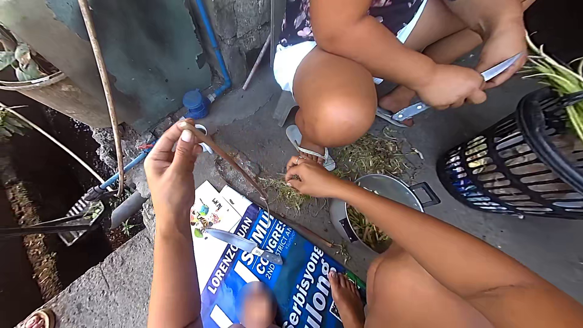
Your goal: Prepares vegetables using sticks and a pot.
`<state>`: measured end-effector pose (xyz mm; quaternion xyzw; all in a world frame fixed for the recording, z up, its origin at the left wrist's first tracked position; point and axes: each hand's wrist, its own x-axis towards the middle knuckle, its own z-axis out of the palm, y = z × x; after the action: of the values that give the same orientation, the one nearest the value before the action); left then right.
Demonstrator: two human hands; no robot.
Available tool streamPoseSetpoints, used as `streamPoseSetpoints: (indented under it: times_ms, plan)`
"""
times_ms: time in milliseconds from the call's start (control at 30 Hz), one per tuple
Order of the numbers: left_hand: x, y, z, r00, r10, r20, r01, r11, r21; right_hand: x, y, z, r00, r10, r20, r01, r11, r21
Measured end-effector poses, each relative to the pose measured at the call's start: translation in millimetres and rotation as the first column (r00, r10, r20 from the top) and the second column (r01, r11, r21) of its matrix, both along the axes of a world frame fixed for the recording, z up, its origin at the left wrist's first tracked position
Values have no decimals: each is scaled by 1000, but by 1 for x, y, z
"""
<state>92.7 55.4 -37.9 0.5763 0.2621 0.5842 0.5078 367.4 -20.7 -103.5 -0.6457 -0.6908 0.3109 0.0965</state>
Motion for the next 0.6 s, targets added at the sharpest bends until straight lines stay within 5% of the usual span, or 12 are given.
streamPoseSetpoints:
  times_ms: [100, 233, 467, 600]
  plan:
    - [1, -2, -1, 997, 81, -15, -80, 996, 35, -2, -2, 4, 978, -170, -117, 174, 984, 24]
    - [19, -9, -5, 989, 128, -80, -116, 984, 132, -39, -13, 21, 893, -144, -427, 310, 884, 350]
    - [44, -30, 5, 983, 131, -127, -89, 951, 296, -74, -16, 28, 922, -75, -380, 327, 676, 660]
    - [44, -34, 4, 973, 162, -165, -98, 936, 338, -67, -18, 33, 905, -94, -414, 349, 720, 600]
